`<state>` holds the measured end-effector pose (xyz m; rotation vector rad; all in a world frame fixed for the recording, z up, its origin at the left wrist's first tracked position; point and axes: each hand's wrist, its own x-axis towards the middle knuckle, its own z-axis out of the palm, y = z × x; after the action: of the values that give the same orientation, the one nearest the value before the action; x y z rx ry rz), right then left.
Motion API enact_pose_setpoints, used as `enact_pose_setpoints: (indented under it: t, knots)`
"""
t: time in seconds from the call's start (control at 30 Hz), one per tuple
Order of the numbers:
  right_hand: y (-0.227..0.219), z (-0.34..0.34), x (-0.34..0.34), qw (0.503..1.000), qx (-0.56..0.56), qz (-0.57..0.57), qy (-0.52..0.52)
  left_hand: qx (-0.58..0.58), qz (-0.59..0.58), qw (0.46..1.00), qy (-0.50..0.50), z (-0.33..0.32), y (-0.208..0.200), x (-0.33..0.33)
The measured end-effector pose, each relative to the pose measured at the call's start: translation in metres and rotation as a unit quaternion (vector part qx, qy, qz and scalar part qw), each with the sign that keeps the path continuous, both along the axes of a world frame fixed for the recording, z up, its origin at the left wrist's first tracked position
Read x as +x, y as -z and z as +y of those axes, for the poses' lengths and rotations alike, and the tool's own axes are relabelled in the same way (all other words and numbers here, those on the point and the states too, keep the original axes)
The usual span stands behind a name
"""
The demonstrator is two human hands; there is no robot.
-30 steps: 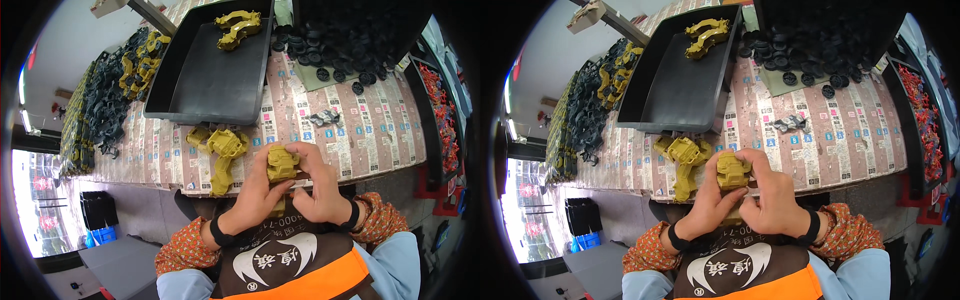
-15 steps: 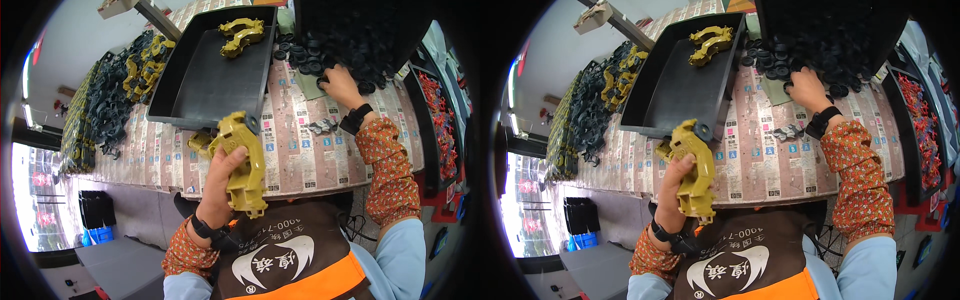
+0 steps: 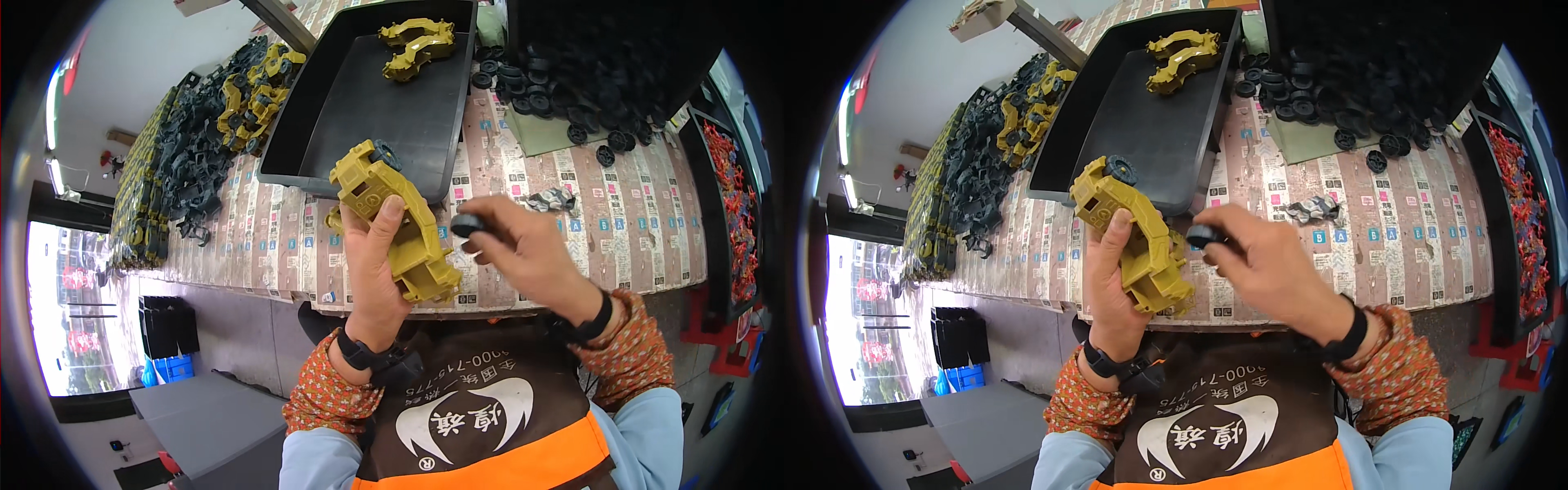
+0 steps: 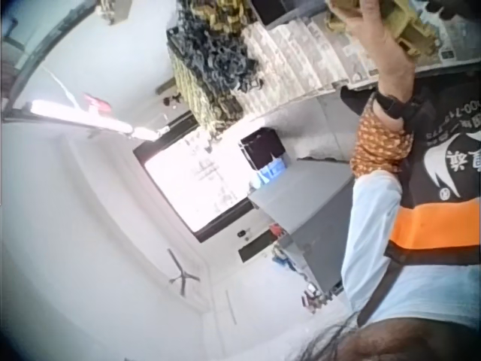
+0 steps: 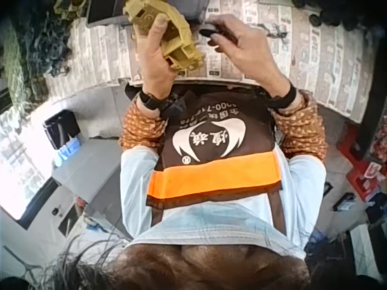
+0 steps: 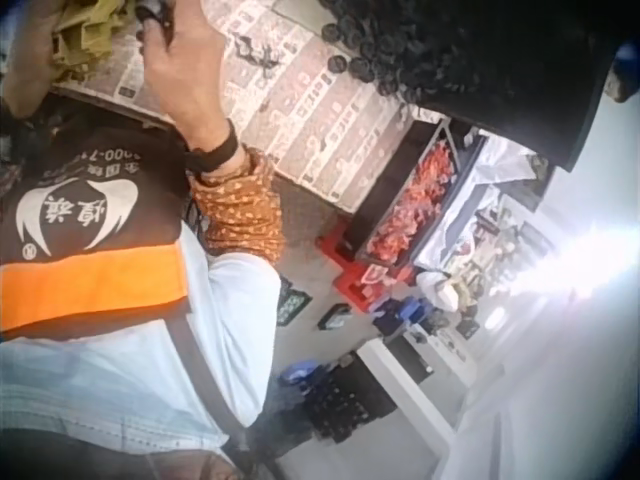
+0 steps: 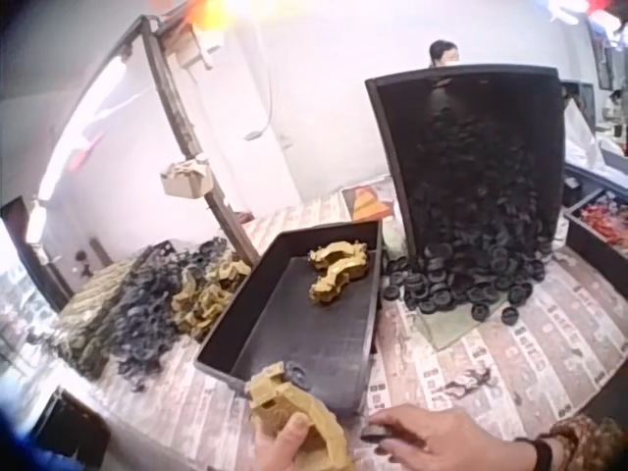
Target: The person assembles yellow toy excavators by hand, picking up a body and attaching four black wheels to it. The completed units are placed into a black tray on the table.
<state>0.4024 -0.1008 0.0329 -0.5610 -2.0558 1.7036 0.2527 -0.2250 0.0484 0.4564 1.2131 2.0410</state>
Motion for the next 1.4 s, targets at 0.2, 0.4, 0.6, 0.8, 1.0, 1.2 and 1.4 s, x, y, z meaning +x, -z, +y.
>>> enact_pose_setpoints:
  t: [0.2, 0.4, 0.6, 0.8, 1.0, 1.2, 1.4]
  knots:
    - [0.01, -0.032, 0.002, 0.998, -0.04, 0.043, 0.025, 0.02, 0.037, 0.998, -0.042, 0.0, 0.007, 0.003]
    - [0.004, -0.043, 0.008, 0.999, 0.021, 0.033, 0.027, 0.02, 0.076, 0.995, -0.068, -0.006, 0.014, 0.01]
    - [0.021, -0.057, 0.016, 0.991, 0.108, 0.073, 0.03, 0.044, 0.079, 0.994, -0.069, -0.005, 0.017, 0.022]
    - [0.003, -0.053, 0.023, 0.996, 0.09, 0.021, 0.015, 0.05, 0.055, 0.997, -0.019, -0.004, 0.01, 0.032]
    - [0.005, 0.012, 0.026, 0.991, 0.113, 0.016, 0.066, -0.059, 0.077, 0.98, 0.172, -0.002, 0.008, 0.018]
    - [-0.03, 0.026, 0.041, 0.998, 0.029, 0.019, -0.052, -0.16, 0.135, 0.903, 0.375, 0.002, -0.01, 0.006]
    - [0.005, 0.039, 0.073, 0.951, -0.295, 0.031, 0.085, 0.044, -0.133, 0.936, 0.323, -0.002, -0.012, -0.004]
